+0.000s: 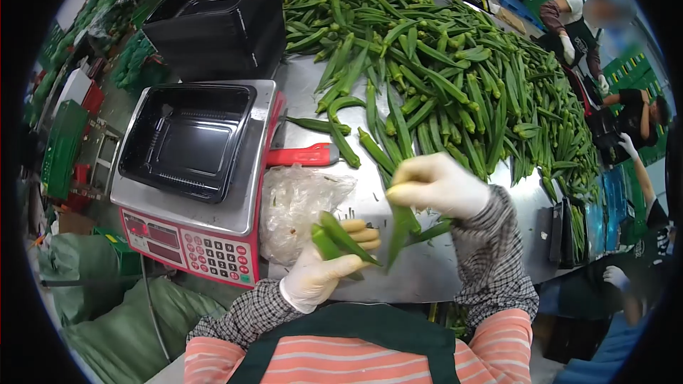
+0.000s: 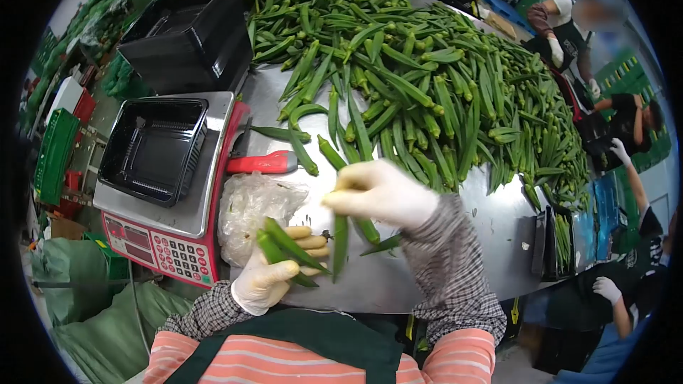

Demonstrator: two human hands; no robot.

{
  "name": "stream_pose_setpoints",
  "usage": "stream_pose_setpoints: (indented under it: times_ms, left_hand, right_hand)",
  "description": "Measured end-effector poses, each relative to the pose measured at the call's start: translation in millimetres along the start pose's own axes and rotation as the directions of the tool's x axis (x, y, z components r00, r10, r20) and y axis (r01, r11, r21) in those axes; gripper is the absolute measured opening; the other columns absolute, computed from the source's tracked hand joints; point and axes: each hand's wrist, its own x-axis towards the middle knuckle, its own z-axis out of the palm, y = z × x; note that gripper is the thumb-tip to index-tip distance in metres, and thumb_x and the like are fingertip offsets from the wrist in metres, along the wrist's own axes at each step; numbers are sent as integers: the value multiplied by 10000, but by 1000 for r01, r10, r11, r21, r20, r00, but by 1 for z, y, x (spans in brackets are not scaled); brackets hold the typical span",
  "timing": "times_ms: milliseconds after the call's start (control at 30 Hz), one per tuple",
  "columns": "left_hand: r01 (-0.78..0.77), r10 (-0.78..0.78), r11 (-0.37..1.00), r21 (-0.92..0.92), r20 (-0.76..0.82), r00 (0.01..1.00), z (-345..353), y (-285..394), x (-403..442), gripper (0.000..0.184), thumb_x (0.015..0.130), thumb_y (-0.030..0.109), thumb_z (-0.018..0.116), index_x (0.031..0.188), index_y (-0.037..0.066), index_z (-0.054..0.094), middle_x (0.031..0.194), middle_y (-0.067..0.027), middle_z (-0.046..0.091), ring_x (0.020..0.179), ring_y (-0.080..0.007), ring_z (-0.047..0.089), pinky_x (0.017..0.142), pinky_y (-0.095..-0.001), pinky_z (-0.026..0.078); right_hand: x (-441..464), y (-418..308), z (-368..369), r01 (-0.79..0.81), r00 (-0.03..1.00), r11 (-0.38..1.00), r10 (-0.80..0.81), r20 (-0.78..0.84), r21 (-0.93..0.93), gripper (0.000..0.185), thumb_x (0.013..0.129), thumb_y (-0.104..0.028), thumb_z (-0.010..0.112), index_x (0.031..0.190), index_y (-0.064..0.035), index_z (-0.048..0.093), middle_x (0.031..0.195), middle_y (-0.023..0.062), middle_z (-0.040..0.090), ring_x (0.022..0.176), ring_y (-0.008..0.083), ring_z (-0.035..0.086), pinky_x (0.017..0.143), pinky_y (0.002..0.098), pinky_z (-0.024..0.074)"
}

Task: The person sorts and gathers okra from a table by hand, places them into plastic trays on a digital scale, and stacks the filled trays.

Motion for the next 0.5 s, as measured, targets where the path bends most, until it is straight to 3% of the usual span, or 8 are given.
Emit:
stream_pose_setpoints:
  times_ms: [67, 133, 200, 267, 300, 333, 400, 500]
  left_hand:
    - [31, -30, 999, -45, 23, 999, -1, -1, 2, 453, 807, 63, 641, 1208, 28, 435, 1071, -146, 569, 1031, -278, 556, 912, -453, 439]
    - [74, -68, 985, -157, 41, 997, -8, -6, 6, 437, 810, 75, 643, 1195, 24, 444, 1037, -129, 571, 1002, -266, 562, 905, -446, 443]
    - [70, -69, 975, -213, 11, 998, -14, -4, 4, 402, 814, 72, 634, 1175, 32, 461, 1011, -112, 575, 997, -265, 566, 907, -442, 447]
    - [55, -58, 968, -244, -5, 998, -18, -2, 2, 391, 813, 69, 631, 1168, 38, 469, 1016, -112, 579, 1000, -267, 567, 912, -443, 447]
    - [44, -48, 970, -241, -12, 999, -17, 0, 0, 427, 804, 70, 637, 1191, 44, 461, 1043, -122, 583, 1017, -275, 566, 919, -448, 446]
    - [44, -48, 971, -235, -11, 999, -17, 2, -1, 441, 806, 80, 639, 1205, 45, 455, 1054, -128, 583, 1023, -279, 564, 922, -449, 444]
    - [40, -45, 972, -231, -13, 999, -17, 4, -2, 472, 809, 101, 642, 1234, 48, 444, 1075, -138, 584, 1035, -286, 561, 928, -451, 440]
    - [28, -29, 976, -215, -2, 1000, -21, 4, -1, 534, 850, 291, 623, 1273, 39, 417, 1100, -154, 575, 1038, -293, 559, 930, -458, 434]
  right_hand:
    - [17, -6, 33, 113, 994, 986, -112, 14, -122, 229, 815, -206, 656, 900, 6, 644, 740, 34, 617, 646, 64, 530, 577, 226, 447]
    - [33, -18, 42, 68, 996, 997, -67, -58, 18, 267, 826, -219, 660, 956, 13, 630, 754, 81, 626, 713, 120, 570, 679, 257, 476]
    - [68, 13, 38, 140, 909, 952, -233, -345, -274, 322, 823, -241, 648, 1026, 7, 610, 829, 124, 644, 766, 182, 618, 723, 287, 490]
    - [90, 26, 40, -113, 890, 865, -131, -436, -489, 372, 805, -252, 640, 1082, -10, 589, 918, 159, 639, 848, 261, 634, 760, 329, 498]
    - [97, 34, 41, -150, 920, 817, -91, -382, -556, 423, 777, -251, 640, 1130, -29, 567, 982, 171, 627, 900, 304, 618, 791, 355, 495]
    - [103, 45, 46, -124, 900, 767, -180, -397, -630, 371, 770, -216, 632, 1088, -29, 591, 949, 178, 632, 867, 315, 620, 782, 350, 495]
    - [105, 58, 36, 5, 875, 845, -262, -406, -535, 301, 765, -151, 611, 1039, -27, 613, 896, 167, 638, 820, 286, 631, 745, 342, 499]
    - [67, 18, 7, 134, 945, 990, -137, -298, -32, 210, 759, -39, 564, 955, -25, 637, 849, 94, 629, 742, 175, 590, 713, 281, 479]
